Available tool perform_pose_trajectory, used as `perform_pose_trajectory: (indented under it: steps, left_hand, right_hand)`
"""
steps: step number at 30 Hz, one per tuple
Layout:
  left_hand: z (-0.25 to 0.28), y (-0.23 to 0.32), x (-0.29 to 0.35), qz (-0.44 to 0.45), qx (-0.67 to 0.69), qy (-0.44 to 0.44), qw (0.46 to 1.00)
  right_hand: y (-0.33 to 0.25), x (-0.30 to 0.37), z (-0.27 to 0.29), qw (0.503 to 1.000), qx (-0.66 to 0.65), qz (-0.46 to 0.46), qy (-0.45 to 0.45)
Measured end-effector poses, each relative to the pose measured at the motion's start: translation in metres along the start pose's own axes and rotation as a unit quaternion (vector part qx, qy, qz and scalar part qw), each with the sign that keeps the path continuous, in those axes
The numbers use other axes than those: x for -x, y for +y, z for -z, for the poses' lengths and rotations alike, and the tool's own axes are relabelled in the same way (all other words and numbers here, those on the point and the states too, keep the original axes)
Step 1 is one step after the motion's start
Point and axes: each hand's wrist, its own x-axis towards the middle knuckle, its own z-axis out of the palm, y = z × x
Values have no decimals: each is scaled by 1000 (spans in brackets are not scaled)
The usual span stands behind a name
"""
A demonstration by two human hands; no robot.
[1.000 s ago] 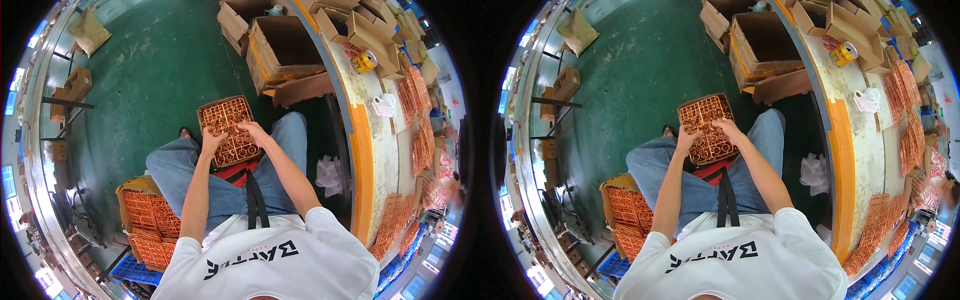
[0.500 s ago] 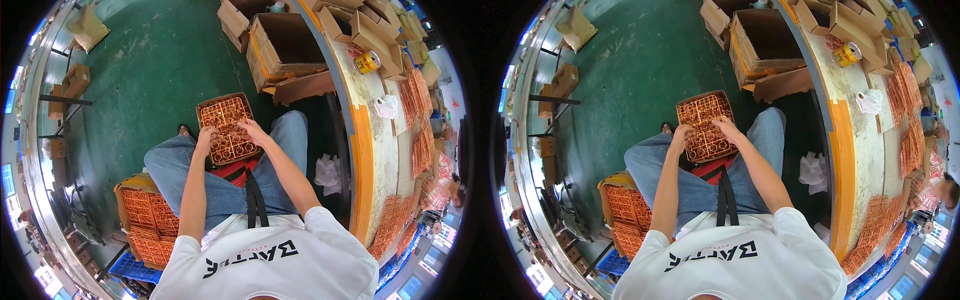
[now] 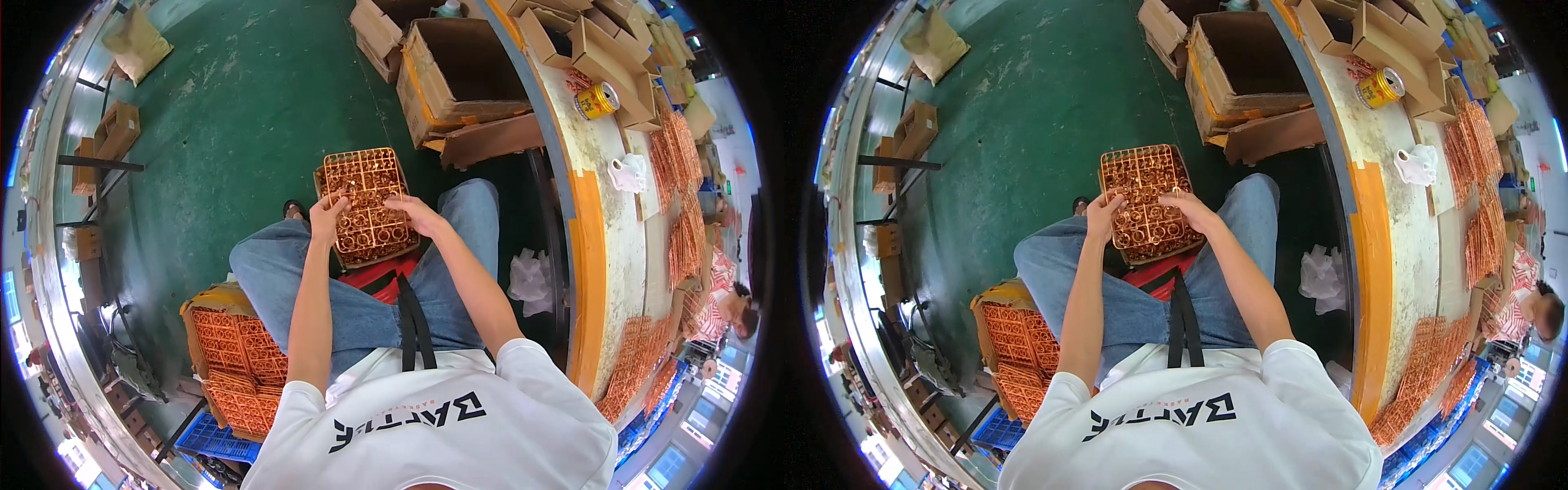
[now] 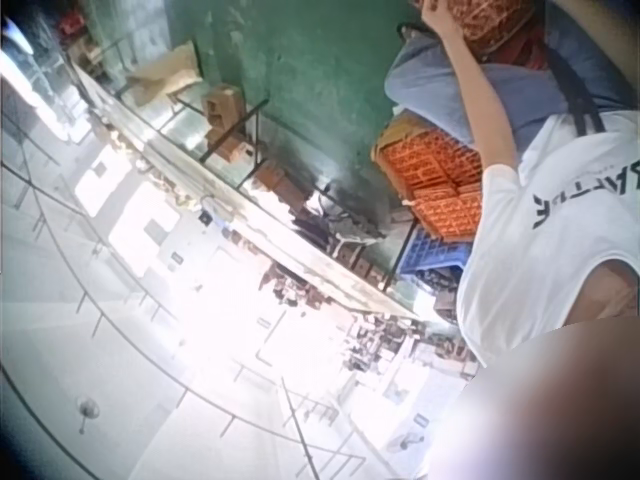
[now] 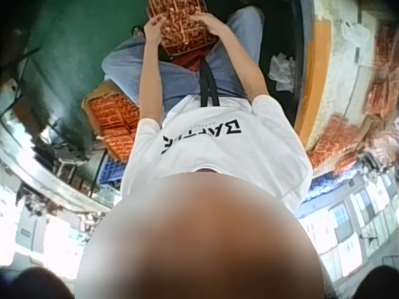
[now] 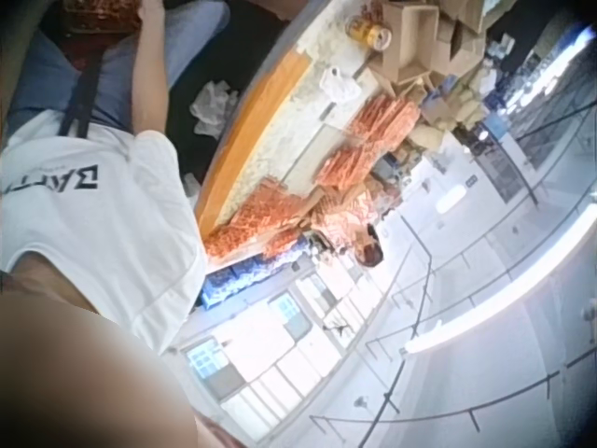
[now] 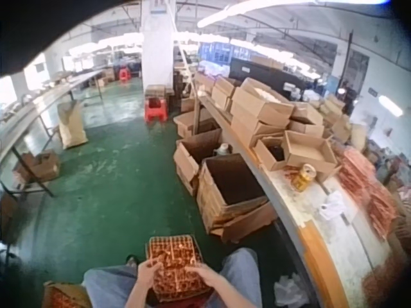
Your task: The person places small electronic components into a copper-colored grid, periodically reaching for more components from a container in their lap and placing completed or partially completed grids onto a workbench.
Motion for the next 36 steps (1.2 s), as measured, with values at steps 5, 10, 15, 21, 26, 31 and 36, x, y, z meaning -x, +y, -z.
perform_pose_trajectory:
  steps: [5,10,15,21,26,31,36]
  left_hand:
    - [3,-2,7,75,-95,12,993]
    - [-9,-4,21,108,-20,-97,989]
    - [-20,-13,9,96,-46,24,994]
    - [-20,-1,9,121,-105,35,986]
    - [-25,3,22,132,-125,13,983]
    - [-13,-19,8,110,-71,59,990]
    - [-22,-17,2,57,-370,146,916]
  right_hand:
    - [1,3,-6,997,-37,42,-44]
    - [19,-16,3,976,101,177,74]
    - [31,-30,6,901,308,226,205]
    - [24,-24,2,973,92,193,86]
    - [23,-20,-3,964,196,114,139]
    - [40,-41,-1,943,209,171,195]
    - [36,-36,-5,962,180,125,164]
